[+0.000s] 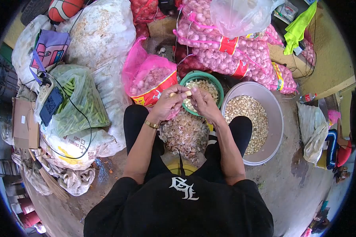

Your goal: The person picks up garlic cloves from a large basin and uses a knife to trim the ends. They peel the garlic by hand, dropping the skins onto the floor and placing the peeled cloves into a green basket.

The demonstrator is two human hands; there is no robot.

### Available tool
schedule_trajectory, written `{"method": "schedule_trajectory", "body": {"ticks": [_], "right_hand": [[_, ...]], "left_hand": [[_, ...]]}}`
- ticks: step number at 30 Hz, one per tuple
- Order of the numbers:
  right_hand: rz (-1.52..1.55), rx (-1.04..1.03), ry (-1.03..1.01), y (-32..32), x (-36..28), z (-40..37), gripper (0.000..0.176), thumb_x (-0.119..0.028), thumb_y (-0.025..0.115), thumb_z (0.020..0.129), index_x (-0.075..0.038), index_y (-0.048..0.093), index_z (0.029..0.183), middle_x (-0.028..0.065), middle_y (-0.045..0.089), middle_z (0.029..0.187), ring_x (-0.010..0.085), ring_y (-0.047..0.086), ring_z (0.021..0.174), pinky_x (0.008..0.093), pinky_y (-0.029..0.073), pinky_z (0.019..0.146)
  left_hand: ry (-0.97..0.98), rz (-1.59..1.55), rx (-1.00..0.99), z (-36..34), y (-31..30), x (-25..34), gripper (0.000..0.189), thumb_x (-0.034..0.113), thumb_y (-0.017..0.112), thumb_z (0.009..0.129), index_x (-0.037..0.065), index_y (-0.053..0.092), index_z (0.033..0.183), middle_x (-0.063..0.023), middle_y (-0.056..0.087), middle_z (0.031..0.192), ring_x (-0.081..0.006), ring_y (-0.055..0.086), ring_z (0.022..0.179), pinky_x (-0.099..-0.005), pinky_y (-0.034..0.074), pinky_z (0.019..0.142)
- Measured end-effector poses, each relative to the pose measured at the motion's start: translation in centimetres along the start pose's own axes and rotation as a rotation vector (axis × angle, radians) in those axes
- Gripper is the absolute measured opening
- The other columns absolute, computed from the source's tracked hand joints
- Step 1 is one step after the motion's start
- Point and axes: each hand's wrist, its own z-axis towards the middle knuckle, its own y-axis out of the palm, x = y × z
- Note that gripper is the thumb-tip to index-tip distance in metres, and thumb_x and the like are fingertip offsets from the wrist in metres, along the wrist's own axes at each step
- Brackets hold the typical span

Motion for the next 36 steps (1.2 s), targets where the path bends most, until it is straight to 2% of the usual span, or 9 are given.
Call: {"method": "schedule_trajectory", "body": {"ticks": [3, 5, 6, 8, 11, 15, 18, 31, 36], "right_hand": [[-0.112, 0.055, -0.103, -0.3, 1.1, 0.5, 0.044, -0.047, 0.043, 0.102, -0.009, 0.051, 0.083, -0.0072, 0.039, 0.065, 0.0032, 0.032, 0.051, 0.0242, 0.025, 0.042], [-0.293, 0.104, -0.217, -0.7, 1.6, 0.8, 0.035, -0.032, 0.050, 0.102, -0.001, 0.057, 0.088, 0.0020, 0.051, 0.062, 0.0154, 0.049, 0.056, 0.0343, 0.040, 0.054], [-0.292, 0.103, -0.217, -0.6, 1.5, 0.8, 0.035, -0.032, 0.050, 0.102, -0.001, 0.057, 0.088, 0.0020, 0.051, 0.062, 0.0154, 0.049, 0.056, 0.0343, 0.040, 0.054], [-0.855, 0.308, -0.440, -0.5, 1.0, 0.7, 0.026, -0.025, 0.059, 0.096, -0.001, 0.054, 0.086, 0.0164, 0.057, 0.061, 0.0352, 0.059, 0.057, 0.0447, 0.043, 0.053], [-0.944, 0.293, -0.456, 0.1, 0.6, 0.3, 0.019, -0.017, 0.061, 0.093, 0.000, 0.054, 0.088, 0.0219, 0.059, 0.073, 0.0431, 0.059, 0.064, 0.0442, 0.042, 0.052], [-0.905, 0.272, -0.449, -0.5, 1.4, 0.2, 0.020, -0.017, 0.059, 0.095, 0.000, 0.054, 0.086, 0.0188, 0.059, 0.071, 0.0375, 0.059, 0.060, 0.0408, 0.044, 0.053], [-0.619, 0.224, -0.478, -0.5, 0.5, 0.3, 0.021, -0.019, 0.061, 0.093, 0.001, 0.055, 0.092, 0.0243, 0.060, 0.071, 0.0433, 0.061, 0.065, 0.0453, 0.046, 0.056], [-0.743, 0.094, -0.486, -0.7, 0.4, -0.9, 0.023, -0.024, 0.063, 0.092, -0.001, 0.058, 0.093, 0.0212, 0.058, 0.066, 0.0408, 0.060, 0.061, 0.0453, 0.046, 0.055], [-0.831, 0.034, -0.520, -0.4, 0.7, -1.7, 0.023, -0.023, 0.064, 0.091, -0.002, 0.057, 0.085, 0.0190, 0.054, 0.062, 0.0373, 0.056, 0.055, 0.0434, 0.043, 0.053]], "left_hand": [[0.044, 0.084, 0.083, 0.2, 0.2, -1.0, 0.016, 0.017, 0.063, 0.096, 0.006, 0.060, 0.107, 0.0052, 0.052, 0.070, -0.0002, 0.045, 0.050, -0.0164, 0.034, 0.041], [0.080, 0.081, 0.100, 0.4, 0.1, -2.1, 0.016, 0.017, 0.063, 0.096, 0.006, 0.060, 0.107, 0.0049, 0.053, 0.070, -0.0003, 0.045, 0.049, -0.0162, 0.034, 0.041], [0.117, 0.078, 0.118, 0.4, 0.4, -2.3, 0.016, 0.018, 0.063, 0.096, 0.006, 0.060, 0.106, 0.0046, 0.053, 0.070, -0.0004, 0.045, 0.048, -0.0160, 0.034, 0.040], [0.165, 0.081, 0.174, 0.5, 1.2, -2.8, 0.016, 0.018, 0.063, 0.096, 0.006, 0.060, 0.106, 0.0044, 0.054, 0.071, -0.0004, 0.045, 0.048, -0.0159, 0.033, 0.040], [0.215, 0.078, 0.252, 0.6, 1.6, -3.3, 0.017, 0.017, 0.062, 0.096, 0.006, 0.060, 0.109, 0.0040, 0.055, 0.071, -0.0004, 0.043, 0.047, -0.0160, 0.033, 0.039], [0.133, 0.034, 0.122, 0.2, 2.1, -0.6, 0.028, 0.015, 0.060, 0.096, 0.007, 0.058, 0.123, 0.0033, 0.055, 0.076, -0.0003, 0.041, 0.047, -0.0167, 0.034, 0.041], [-0.051, 0.111, -0.039, -0.5, 0.9, 0.6, 0.037, 0.011, 0.059, 0.096, 0.008, 0.053, 0.132, 0.0026, 0.055, 0.083, 0.0003, 0.040, 0.047, -0.0163, 0.032, 0.040], [0.084, -0.267, -0.064, 0.3, 0.8, -1.0, 0.022, 0.012, 0.059, 0.097, 0.010, 0.049, 0.116, 0.0003, 0.058, 0.089, -0.0010, 0.040, 0.047, -0.0151, 0.031, 0.040], [0.058, -0.298, 0.101, 0.6, 0.5, -0.7, 0.021, 0.019, 0.058, 0.098, 0.009, 0.050, 0.116, -0.0019, 0.060, 0.092, -0.0009, 0.040, 0.046, -0.0150, 0.031, 0.040]]}}
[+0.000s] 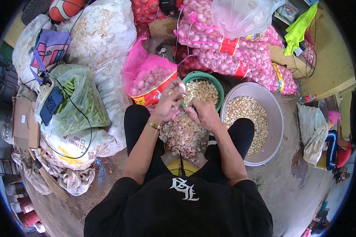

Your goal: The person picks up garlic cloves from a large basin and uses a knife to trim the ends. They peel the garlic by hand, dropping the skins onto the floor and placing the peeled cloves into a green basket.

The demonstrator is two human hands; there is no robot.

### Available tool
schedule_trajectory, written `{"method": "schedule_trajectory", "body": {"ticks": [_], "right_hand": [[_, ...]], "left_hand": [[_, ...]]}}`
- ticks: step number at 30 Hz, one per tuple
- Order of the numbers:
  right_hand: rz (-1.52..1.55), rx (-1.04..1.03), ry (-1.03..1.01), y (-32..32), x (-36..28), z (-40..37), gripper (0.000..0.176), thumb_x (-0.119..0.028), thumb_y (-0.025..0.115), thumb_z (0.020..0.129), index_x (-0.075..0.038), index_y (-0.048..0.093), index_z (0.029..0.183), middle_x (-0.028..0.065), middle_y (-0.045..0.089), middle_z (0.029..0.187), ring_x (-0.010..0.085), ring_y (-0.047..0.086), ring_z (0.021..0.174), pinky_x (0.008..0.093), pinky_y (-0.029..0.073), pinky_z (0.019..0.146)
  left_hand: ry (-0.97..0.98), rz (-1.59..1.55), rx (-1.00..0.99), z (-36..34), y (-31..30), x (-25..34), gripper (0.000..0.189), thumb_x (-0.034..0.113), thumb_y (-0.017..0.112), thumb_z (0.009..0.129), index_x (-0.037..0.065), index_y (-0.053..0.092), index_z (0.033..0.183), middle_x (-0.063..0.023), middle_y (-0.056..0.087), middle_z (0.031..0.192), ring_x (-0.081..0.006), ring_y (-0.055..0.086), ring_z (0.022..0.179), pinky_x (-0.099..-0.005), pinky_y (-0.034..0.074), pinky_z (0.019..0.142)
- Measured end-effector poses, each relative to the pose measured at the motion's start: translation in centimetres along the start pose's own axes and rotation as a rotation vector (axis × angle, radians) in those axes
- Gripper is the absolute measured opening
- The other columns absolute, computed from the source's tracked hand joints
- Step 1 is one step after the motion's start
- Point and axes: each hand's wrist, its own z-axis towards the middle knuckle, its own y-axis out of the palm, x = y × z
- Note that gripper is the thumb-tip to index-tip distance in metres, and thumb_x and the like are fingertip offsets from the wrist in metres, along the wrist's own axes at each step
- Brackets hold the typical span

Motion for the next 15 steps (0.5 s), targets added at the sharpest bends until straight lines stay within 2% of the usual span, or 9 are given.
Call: {"method": "schedule_trajectory", "body": {"ticks": [2, 4, 6, 10, 12, 13, 15], "right_hand": [[-0.029, -0.061, -0.075, 0.2, -0.6, -0.3, 0.026, -0.026, 0.066, 0.090, -0.003, 0.057, 0.083, 0.0184, 0.054, 0.061, 0.0375, 0.058, 0.056, 0.0444, 0.044, 0.054], [-0.013, -0.054, -0.053, 0.2, -0.7, -0.2, 0.027, -0.028, 0.066, 0.090, -0.004, 0.057, 0.085, 0.0174, 0.055, 0.061, 0.0376, 0.059, 0.057, 0.0446, 0.046, 0.055], [-0.175, -0.172, 0.080, 0.0, 0.0, -0.6, 0.027, -0.028, 0.065, 0.089, -0.003, 0.057, 0.091, 0.0170, 0.058, 0.064, 0.0389, 0.060, 0.062, 0.0457, 0.047, 0.058], [-0.160, -0.212, 0.159, 0.8, 1.2, -1.5, 0.029, -0.027, 0.065, 0.089, -0.001, 0.056, 0.097, 0.0198, 0.060, 0.068, 0.0405, 0.062, 0.069, 0.0466, 0.048, 0.061], [-0.140, -0.163, -0.027, 1.1, 1.9, -1.4, 0.031, -0.024, 0.064, 0.088, 0.000, 0.052, 0.103, 0.0227, 0.060, 0.074, 0.0418, 0.063, 0.076, 0.0475, 0.048, 0.064], [-0.139, -0.162, -0.025, 1.0, 2.0, -1.4, 0.031, -0.024, 0.064, 0.088, 0.000, 0.052, 0.103, 0.0227, 0.060, 0.074, 0.0418, 0.063, 0.076, 0.0475, 0.048, 0.064], [-0.159, -0.204, 0.151, 0.9, 1.9, -1.3, 0.031, -0.023, 0.065, 0.088, -0.001, 0.052, 0.107, 0.0235, 0.062, 0.080, 0.0423, 0.063, 0.079, 0.0480, 0.048, 0.068]], "left_hand": [[0.040, 0.035, 0.006, 0.2, -0.4, 1.0, 0.023, 0.019, 0.058, 0.098, 0.008, 0.051, 0.117, -0.0032, 0.061, 0.094, -0.0008, 0.040, 0.047, -0.0151, 0.032, 0.040], [0.079, 0.071, 0.013, 0.0, -0.5, 1.8, 0.025, 0.020, 0.058, 0.099, 0.007, 0.051, 0.119, -0.0045, 0.062, 0.096, -0.0008, 0.040, 0.047, -0.0152, 0.032, 0.041], [0.073, 0.034, -0.044, -0.4, -0.2, 1.9, 0.029, 0.022, 0.057, 0.099, 0.005, 0.051, 0.121, -0.0079, 0.063, 0.102, -0.0009, 0.040, 0.048, -0.0155, 0.033, 0.042], [0.066, 0.084, -0.051, -0.7, 0.1, 1.9, 0.029, 0.024, 0.055, 0.100, 0.004, 0.051, 0.121, -0.0107, 0.064, 0.107, -0.0011, 0.040, 0.049, -0.0158, 0.033, 0.041], [0.069, 0.006, -0.066, -0.6, 0.2, 1.9, 0.027, 0.023, 0.053, 0.101, 0.004, 0.051, 0.120, -0.0133, 0.064, 0.112, -0.0011, 0.039, 0.048, -0.0158, 0.033, 0.041], [0.067, 0.006, -0.066, -0.6, 0.2, 1.9, 0.027, 0.023, 0.053, 0.101, 0.004, 0.051, 0.120, -0.0133, 0.064, 0.112, -0.0011, 0.039, 0.048, -0.0158, 0.033, 0.041], [0.074, -0.014, -0.063, -0.6, 0.1, 2.0, 0.026, 0.021, 0.051, 0.101, 0.004, 0.051, 0.122, -0.0153, 0.064, 0.115, -0.0014, 0.038, 0.048, -0.0159, 0.033, 0.042]]}}
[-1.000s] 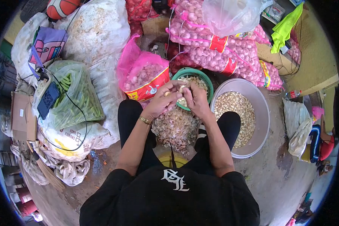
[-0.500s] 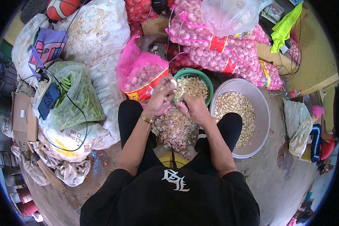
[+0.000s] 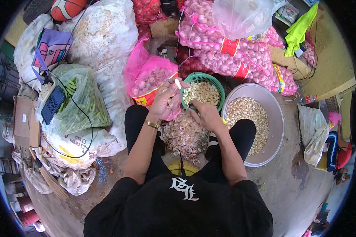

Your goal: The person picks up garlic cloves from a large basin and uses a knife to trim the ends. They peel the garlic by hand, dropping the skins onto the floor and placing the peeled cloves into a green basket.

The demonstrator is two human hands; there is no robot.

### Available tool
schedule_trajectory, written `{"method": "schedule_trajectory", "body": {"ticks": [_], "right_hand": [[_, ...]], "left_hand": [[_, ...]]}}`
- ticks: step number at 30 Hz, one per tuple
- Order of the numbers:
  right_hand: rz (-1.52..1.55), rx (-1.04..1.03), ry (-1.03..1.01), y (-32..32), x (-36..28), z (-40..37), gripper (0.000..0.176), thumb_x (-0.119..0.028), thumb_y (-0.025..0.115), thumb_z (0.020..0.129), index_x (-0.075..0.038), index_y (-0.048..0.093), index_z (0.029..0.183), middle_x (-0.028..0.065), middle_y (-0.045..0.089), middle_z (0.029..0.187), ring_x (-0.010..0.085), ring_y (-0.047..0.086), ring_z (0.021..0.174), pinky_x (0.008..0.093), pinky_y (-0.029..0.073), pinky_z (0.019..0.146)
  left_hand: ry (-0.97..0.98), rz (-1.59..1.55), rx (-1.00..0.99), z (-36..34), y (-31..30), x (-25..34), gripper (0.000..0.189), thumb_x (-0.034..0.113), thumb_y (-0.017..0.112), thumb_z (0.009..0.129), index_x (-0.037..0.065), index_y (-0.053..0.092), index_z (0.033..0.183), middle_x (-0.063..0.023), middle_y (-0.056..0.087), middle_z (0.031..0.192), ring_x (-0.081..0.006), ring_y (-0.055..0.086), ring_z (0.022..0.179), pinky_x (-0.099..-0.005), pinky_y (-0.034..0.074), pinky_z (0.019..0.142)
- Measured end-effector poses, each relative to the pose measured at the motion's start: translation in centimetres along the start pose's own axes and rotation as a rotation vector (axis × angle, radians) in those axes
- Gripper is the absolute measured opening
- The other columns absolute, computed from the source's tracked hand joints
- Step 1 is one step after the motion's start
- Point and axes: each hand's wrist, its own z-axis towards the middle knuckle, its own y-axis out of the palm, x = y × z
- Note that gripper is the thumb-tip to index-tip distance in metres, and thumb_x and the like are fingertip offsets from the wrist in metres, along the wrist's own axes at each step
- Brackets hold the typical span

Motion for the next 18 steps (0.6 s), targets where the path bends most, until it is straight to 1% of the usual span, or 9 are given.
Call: {"method": "schedule_trajectory", "body": {"ticks": [4, 7, 9, 10, 12, 13, 15, 16, 18], "right_hand": [[0.102, 0.076, 0.104, 0.1, 0.0, -0.1, 0.029, -0.021, 0.065, 0.087, -0.003, 0.055, 0.107, 0.0219, 0.064, 0.085, 0.0425, 0.063, 0.080, 0.0488, 0.048, 0.069], [0.194, 0.110, 0.016, 0.2, 0.3, 0.0, 0.027, -0.020, 0.068, 0.086, -0.002, 0.060, 0.105, 0.0217, 0.065, 0.083, 0.0422, 0.063, 0.080, 0.0482, 0.048, 0.069], [0.034, 0.004, -0.098, -0.2, 0.5, -0.1, 0.029, -0.020, 0.069, 0.084, -0.008, 0.061, 0.110, 0.0213, 0.065, 0.082, 0.0398, 0.064, 0.076, 0.0493, 0.048, 0.065], [0.034, 0.004, -0.099, -0.6, 0.1, -0.1, 0.029, -0.020, 0.069, 0.084, -0.008, 0.061, 0.110, 0.0213, 0.065, 0.082, 0.0398, 0.064, 0.076, 0.0493, 0.048, 0.065], [0.014, -0.049, 0.046, -1.5, -0.9, 0.1, 0.028, -0.015, 0.072, 0.082, -0.005, 0.065, 0.107, 0.0193, 0.066, 0.082, 0.0353, 0.067, 0.076, 0.0416, 0.050, 0.069], [0.013, -0.049, 0.047, -1.5, -1.0, 0.2, 0.028, -0.015, 0.072, 0.082, -0.005, 0.065, 0.107, 0.0193, 0.066, 0.082, 0.0353, 0.067, 0.076, 0.0416, 0.050, 0.069], [0.347, 0.100, 0.050, -1.6, -1.2, 0.9, 0.022, -0.009, 0.071, 0.083, -0.002, 0.068, 0.103, 0.0153, 0.069, 0.085, 0.0231, 0.069, 0.078, 0.0345, 0.051, 0.072], [0.348, 0.100, 0.051, -1.5, -1.6, 1.3, 0.022, -0.009, 0.071, 0.083, -0.002, 0.068, 0.103, 0.0153, 0.069, 0.085, 0.0231, 0.069, 0.078, 0.0345, 0.051, 0.072], [0.577, 0.397, 0.032, -1.4, -2.8, 2.1, 0.017, -0.004, 0.068, 0.085, 0.000, 0.070, 0.102, 0.0108, 0.072, 0.090, 0.0146, 0.066, 0.085, 0.0291, 0.050, 0.077]], "left_hand": [[0.015, 0.028, 0.009, 0.1, -0.3, 0.0, 0.026, 0.019, 0.051, 0.101, 0.004, 0.051, 0.123, -0.0159, 0.064, 0.115, -0.0016, 0.038, 0.048, -0.0161, 0.034, 0.042], [0.022, 0.010, -0.018, 0.1, -0.3, 0.0, 0.026, 0.018, 0.051, 0.101, 0.005, 0.051, 0.124, -0.0157, 0.064, 0.115, -0.0017, 0.039, 0.048, -0.0160, 0.034, 0.041], [0.004, -0.015, 0.002, 0.0, -0.1, 0.0, 0.025, 0.018, 0.050, 0.101, 0.005, 0.051, 0.123, -0.0160, 0.064, 0.116, -0.0018, 0.039, 0.048, -0.0159, 0.034, 0.041], [0.006, -0.015, 0.003, 0.1, -0.1, 0.0, 0.025, 0.018, 0.050, 0.101, 0.005, 0.051, 0.123, -0.0160, 0.064, 0.116, -0.0018, 0.039, 0.048, -0.0159, 0.034, 0.041], [0.011, -0.018, -0.016, 0.2, 0.0, -0.1, 0.024, 0.018, 0.050, 0.101, 0.005, 0.052, 0.122, -0.0162, 0.063, 0.118, -0.0013, 0.039, 0.048, -0.0156, 0.033, 0.041], [0.010, -0.018, -0.017, 0.2, 0.0, -0.2, 0.024, 0.018, 0.050, 0.101, 0.005, 0.052, 0.122, -0.0162, 0.063, 0.118, -0.0013, 0.039, 0.048, -0.0156, 0.033, 0.041], [-0.001, -0.003, 0.023, 0.2, 0.0, -0.3, 0.023, 0.019, 0.051, 0.101, 0.005, 0.053, 0.120, -0.0149, 0.064, 0.119, -0.0004, 0.038, 0.047, -0.0151, 0.033, 0.041], [-0.002, -0.003, 0.023, 0.2, 0.0, -0.4, 0.023, 0.019, 0.051, 0.101, 0.005, 0.053, 0.120, -0.0149, 0.064, 0.119, -0.0004, 0.038, 0.047, -0.0151, 0.033, 0.041], [-0.002, 0.117, 0.005, 0.4, -0.2, -0.6, 0.025, 0.021, 0.052, 0.101, 0.005, 0.052, 0.120, -0.0122, 0.064, 0.118, 0.0007, 0.038, 0.046, -0.0141, 0.033, 0.041]]}}
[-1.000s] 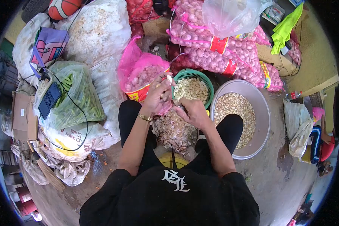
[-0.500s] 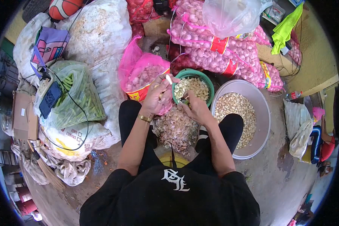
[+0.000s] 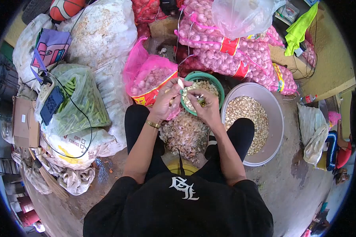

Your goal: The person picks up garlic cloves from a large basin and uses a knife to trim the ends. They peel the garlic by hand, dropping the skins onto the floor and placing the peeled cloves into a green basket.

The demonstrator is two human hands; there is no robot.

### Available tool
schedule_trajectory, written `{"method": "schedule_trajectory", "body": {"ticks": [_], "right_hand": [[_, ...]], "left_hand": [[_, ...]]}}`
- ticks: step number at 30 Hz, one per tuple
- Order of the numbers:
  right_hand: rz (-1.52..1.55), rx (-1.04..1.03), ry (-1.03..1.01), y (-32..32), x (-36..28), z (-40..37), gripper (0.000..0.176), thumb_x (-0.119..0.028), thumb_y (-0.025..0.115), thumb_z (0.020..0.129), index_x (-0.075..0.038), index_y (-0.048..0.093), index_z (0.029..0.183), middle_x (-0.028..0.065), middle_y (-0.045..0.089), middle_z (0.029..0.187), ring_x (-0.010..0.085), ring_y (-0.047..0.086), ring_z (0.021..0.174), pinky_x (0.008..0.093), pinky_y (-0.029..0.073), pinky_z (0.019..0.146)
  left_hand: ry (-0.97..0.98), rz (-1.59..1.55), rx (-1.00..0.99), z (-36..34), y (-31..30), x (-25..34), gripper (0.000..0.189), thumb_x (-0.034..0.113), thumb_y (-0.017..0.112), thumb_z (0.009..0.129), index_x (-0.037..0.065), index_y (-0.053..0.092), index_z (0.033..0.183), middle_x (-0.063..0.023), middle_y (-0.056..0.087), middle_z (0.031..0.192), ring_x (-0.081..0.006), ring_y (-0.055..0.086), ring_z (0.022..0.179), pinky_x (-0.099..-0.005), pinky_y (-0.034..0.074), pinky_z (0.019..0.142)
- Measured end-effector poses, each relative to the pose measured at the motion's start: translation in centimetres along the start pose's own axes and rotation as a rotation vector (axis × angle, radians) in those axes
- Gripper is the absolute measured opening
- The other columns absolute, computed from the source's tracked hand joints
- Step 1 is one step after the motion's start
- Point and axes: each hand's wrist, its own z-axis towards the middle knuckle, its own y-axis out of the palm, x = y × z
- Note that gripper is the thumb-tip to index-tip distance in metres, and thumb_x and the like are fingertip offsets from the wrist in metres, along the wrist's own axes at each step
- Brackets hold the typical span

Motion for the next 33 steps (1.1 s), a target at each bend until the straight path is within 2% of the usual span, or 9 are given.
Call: {"method": "schedule_trajectory", "body": {"ticks": [7, 9, 12, 16, 19, 21, 24, 28, 33], "right_hand": [[0.093, 0.105, 0.062, 1.3, 1.7, 0.2, 0.016, 0.000, 0.066, 0.087, 0.004, 0.070, 0.101, 0.0098, 0.072, 0.098, 0.0141, 0.064, 0.091, 0.0278, 0.049, 0.083], [0.163, 0.172, 0.020, 1.5, 2.2, 0.5, 0.014, -0.001, 0.066, 0.084, 0.004, 0.070, 0.097, 0.0104, 0.071, 0.086, 0.0101, 0.062, 0.076, 0.0264, 0.049, 0.070], [0.193, 0.179, 0.127, 1.3, 1.4, 0.4, 0.014, -0.002, 0.067, 0.084, 0.005, 0.070, 0.097, 0.0110, 0.072, 0.087, 0.0107, 0.063, 0.076, 0.0271, 0.050, 0.071], [0.127, 0.205, 0.076, 1.4, 1.5, 0.7, 0.014, -0.002, 0.067, 0.084, 0.005, 0.070, 0.096, 0.0113, 0.072, 0.088, 0.0113, 0.064, 0.076, 0.0281, 0.051, 0.070], [0.051, 0.196, 0.069, 1.3, 1.2, 0.9, 0.017, -0.004, 0.069, 0.081, 0.004, 0.069, 0.096, 0.0138, 0.072, 0.085, 0.0149, 0.065, 0.073, 0.0301, 0.051, 0.070], [-0.078, 0.180, 0.054, 1.2, 1.7, 1.0, 0.017, -0.008, 0.068, 0.084, 0.004, 0.069, 0.096, 0.0081, 0.071, 0.083, 0.0087, 0.060, 0.072, 0.0260, 0.049, 0.066], [-0.140, 0.158, 0.063, 1.1, 1.5, 1.0, 0.016, -0.007, 0.067, 0.084, 0.004, 0.069, 0.095, 0.0083, 0.070, 0.082, 0.0093, 0.060, 0.072, 0.0261, 0.048, 0.067], [-0.149, 0.136, 0.064, 1.4, 2.6, 0.9, 0.016, -0.007, 0.066, 0.084, 0.004, 0.069, 0.095, 0.0065, 0.069, 0.083, 0.0090, 0.059, 0.073, 0.0263, 0.048, 0.068], [0.249, 0.198, 0.264, 1.4, 2.9, 1.1, 0.015, -0.011, 0.068, 0.085, 0.002, 0.070, 0.093, 0.0028, 0.067, 0.077, 0.0069, 0.056, 0.071, 0.0257, 0.046, 0.064]], "left_hand": [[-0.041, 0.040, 0.049, 0.5, 0.5, -1.9, 0.029, 0.025, 0.054, 0.100, 0.003, 0.051, 0.121, -0.0097, 0.064, 0.118, 0.0018, 0.040, 0.046, -0.0132, 0.031, 0.040], [0.017, 0.065, 0.049, 0.8, 0.6, -2.4, 0.029, 0.025, 0.052, 0.101, 0.003, 0.050, 0.121, -0.0101, 0.064, 0.118, 0.0014, 0.040, 0.045, -0.0137, 0.031, 0.039], [0.007, 0.171, 0.080, 0.3, 1.5, -1.9, 0.029, 0.025, 0.051, 0.102, 0.003, 0.049, 0.122, -0.0101, 0.064, 0.118, 0.0008, 0.041, 0.045, -0.0142, 0.031, 0.039], [0.029, 0.206, 0.086, 0.2, 1.5, -2.4, 0.031, 0.025, 0.050, 0.102, 0.003, 0.050, 0.124, -0.0095, 0.065, 0.116, -0.0002, 0.041, 0.045, -0.0149, 0.031, 0.039], [0.017, 0.183, 0.102, 0.2, 1.0, -2.9, 0.032, 0.025, 0.051, 0.102, 0.003, 0.051, 0.125, -0.0072, 0.066, 0.108, -0.0011, 0.042, 0.046, -0.0156, 0.032, 0.039], [0.028, 0.212, 0.103, 0.2, 0.9, -3.1, 0.034, 0.026, 0.052, 0.101, 0.002, 0.052, 0.126, -0.0042, 0.066, 0.097, -0.0018, 0.042, 0.044, -0.0167, 0.032, 0.037], [0.016, 0.200, 0.137, 0.3, 1.1, -2.9, 0.033, 0.027, 0.054, 0.101, 0.003, 0.053, 0.123, -0.0013, 0.063, 0.087, -0.0021, 0.042, 0.042, -0.0177, 0.031, 0.035], [0.007, 0.242, 0.202, 0.6, 0.7, -3.2, 0.031, 0.027, 0.055, 0.100, 0.003, 0.054, 0.120, -0.0008, 0.063, 0.085, -0.0025, 0.041, 0.040, -0.0182, 0.030, 0.034], [0.005, 0.095, 0.171, 0.6, -0.1, -3.3, 0.027, 0.024, 0.055, 0.100, 0.004, 0.055, 0.117, 0.0003, 0.061, 0.082, -0.0020, 0.041, 0.041, -0.0180, 0.031, 0.034]]}}
